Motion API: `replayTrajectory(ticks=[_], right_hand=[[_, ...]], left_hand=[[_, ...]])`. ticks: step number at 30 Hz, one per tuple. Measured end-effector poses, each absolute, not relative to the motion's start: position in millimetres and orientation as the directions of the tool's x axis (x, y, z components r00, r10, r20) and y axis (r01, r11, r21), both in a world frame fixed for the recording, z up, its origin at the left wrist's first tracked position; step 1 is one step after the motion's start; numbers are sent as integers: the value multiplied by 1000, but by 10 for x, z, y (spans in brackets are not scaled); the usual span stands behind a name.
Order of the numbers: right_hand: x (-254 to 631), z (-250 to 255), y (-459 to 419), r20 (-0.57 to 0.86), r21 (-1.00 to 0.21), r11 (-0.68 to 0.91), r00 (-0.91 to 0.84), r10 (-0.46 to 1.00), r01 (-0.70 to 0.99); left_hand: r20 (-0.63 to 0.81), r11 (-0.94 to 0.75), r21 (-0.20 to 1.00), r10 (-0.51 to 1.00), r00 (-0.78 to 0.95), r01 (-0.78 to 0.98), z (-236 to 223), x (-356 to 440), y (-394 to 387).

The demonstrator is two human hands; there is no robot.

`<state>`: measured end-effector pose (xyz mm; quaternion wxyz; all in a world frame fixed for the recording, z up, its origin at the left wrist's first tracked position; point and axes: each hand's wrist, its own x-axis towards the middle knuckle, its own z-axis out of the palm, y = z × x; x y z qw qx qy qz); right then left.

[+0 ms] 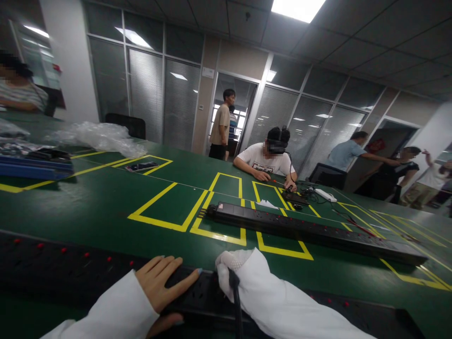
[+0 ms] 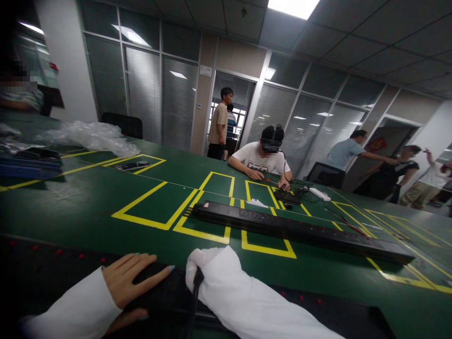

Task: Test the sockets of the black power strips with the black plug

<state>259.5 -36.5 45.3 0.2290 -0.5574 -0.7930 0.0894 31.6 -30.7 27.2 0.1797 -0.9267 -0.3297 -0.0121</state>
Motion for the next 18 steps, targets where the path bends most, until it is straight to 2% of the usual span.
replayTrajectory(ticks=[3, 5, 9, 13, 18], right_hand=[[2587, 470, -442, 252, 87, 423, -431, 867, 902], [2559, 459, -464, 221, 285, 403, -469, 855, 869], [2468, 476, -473, 229, 371, 410, -510, 829, 833], [2438, 524, -476, 208, 341, 434, -517, 830, 834], [2505, 452, -436, 318, 306, 366, -457, 831, 879]], left_hand=[[147, -709, -324, 616, 774, 626, 261, 328, -308], [142, -718, -315, 611, 778, 621, 255, 328, -304], [139, -729, -298, 605, 784, 616, 251, 320, -293], [164, -732, -294, 595, 786, 615, 249, 313, -295], [150, -728, -317, 594, 790, 608, 269, 316, -308]])
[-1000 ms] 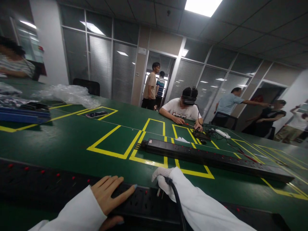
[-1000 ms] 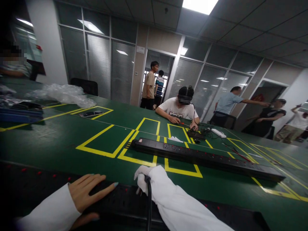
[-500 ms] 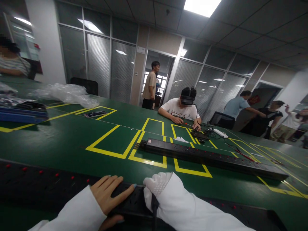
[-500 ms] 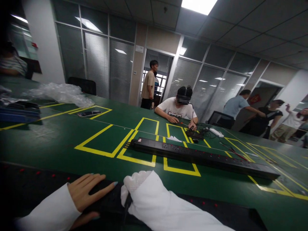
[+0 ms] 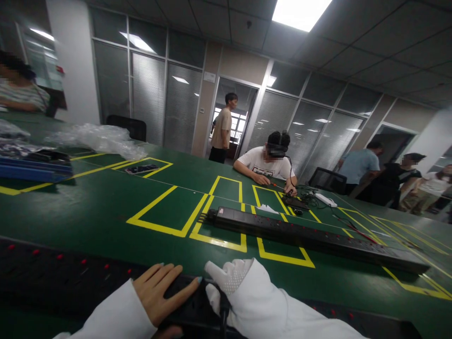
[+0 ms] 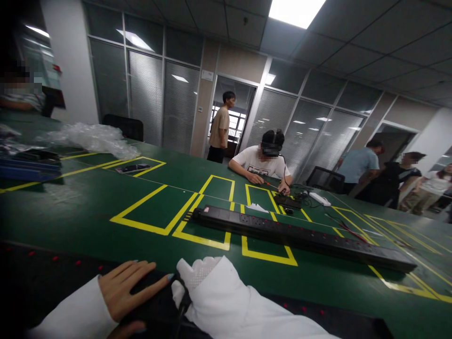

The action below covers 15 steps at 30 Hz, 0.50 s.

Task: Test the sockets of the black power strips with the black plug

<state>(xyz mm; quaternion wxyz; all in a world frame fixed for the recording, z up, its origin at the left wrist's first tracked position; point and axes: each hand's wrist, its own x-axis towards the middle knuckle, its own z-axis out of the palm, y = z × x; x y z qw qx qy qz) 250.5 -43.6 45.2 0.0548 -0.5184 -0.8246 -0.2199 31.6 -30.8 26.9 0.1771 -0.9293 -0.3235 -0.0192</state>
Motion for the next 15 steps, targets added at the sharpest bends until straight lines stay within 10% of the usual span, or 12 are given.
replayTrajectory(ticks=[15], right_hand=[[2535, 430, -387, 283, 218, 372, -423, 861, 902]], left_hand=[[190, -747, -234, 593, 783, 622, 247, 270, -302]])
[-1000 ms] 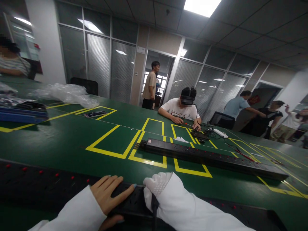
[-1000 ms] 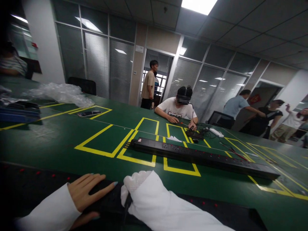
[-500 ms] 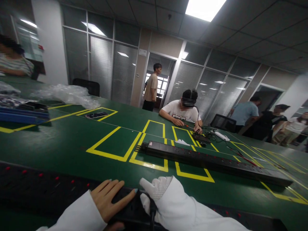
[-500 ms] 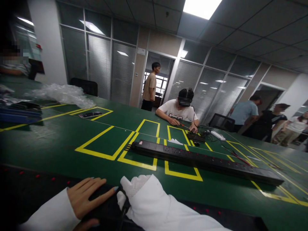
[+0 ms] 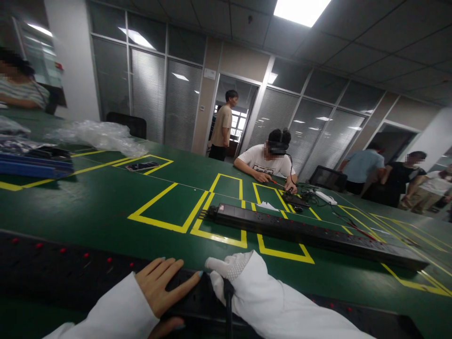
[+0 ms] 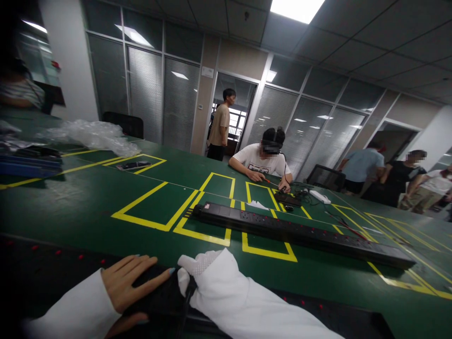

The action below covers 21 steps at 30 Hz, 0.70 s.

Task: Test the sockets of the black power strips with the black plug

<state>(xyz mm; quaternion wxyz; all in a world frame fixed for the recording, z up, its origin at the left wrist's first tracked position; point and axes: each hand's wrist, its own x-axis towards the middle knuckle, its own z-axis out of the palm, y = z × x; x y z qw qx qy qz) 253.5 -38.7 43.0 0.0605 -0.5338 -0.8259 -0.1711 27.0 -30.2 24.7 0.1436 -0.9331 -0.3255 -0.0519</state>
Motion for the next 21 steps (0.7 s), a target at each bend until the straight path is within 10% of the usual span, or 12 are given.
replayTrajectory(ticks=[14, 21], right_hand=[[2576, 387, -404, 349, 138, 431, -451, 821, 892], [2565, 835, -500, 140, 236, 581, -619, 773, 779]], left_hand=[[208, -758, -241, 569, 796, 606, 220, 250, -294], [214, -747, -238, 583, 784, 620, 220, 245, -307]])
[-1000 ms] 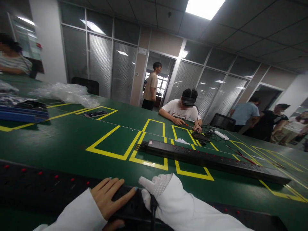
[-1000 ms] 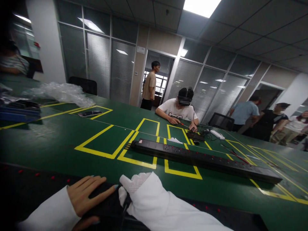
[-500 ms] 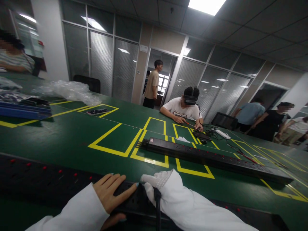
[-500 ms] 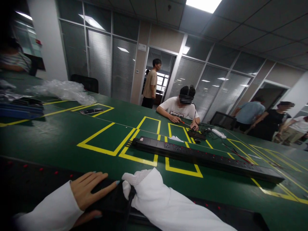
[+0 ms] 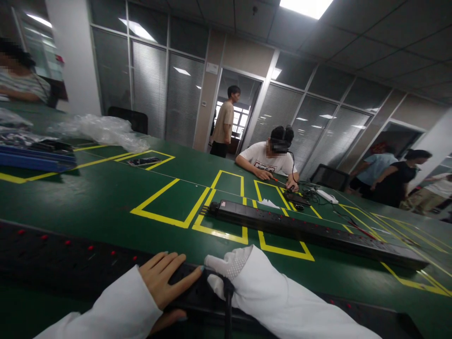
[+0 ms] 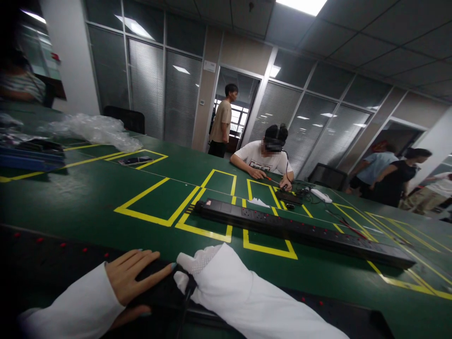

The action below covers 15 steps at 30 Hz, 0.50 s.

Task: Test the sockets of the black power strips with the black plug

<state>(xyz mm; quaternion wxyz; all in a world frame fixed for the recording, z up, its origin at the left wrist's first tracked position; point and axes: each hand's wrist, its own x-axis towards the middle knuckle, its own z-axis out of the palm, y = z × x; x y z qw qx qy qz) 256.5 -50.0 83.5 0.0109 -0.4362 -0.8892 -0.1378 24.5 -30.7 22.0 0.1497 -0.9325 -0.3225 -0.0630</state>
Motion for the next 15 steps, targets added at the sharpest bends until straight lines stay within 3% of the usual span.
replayTrajectory(ticks=[7, 11, 15], right_hand=[[2574, 858, -524, 84, 343, 641, -702, 707, 687], [2525, 594, -610, 176, 461, 545, -674, 717, 700], [2496, 509, -728, 233, 480, 470, -624, 746, 741]], left_hand=[[268, -747, -218, 573, 775, 628, 57, 243, -263], [255, -742, -225, 581, 773, 632, 20, 255, -243], [214, -755, -237, 573, 791, 612, 95, 255, -249]])
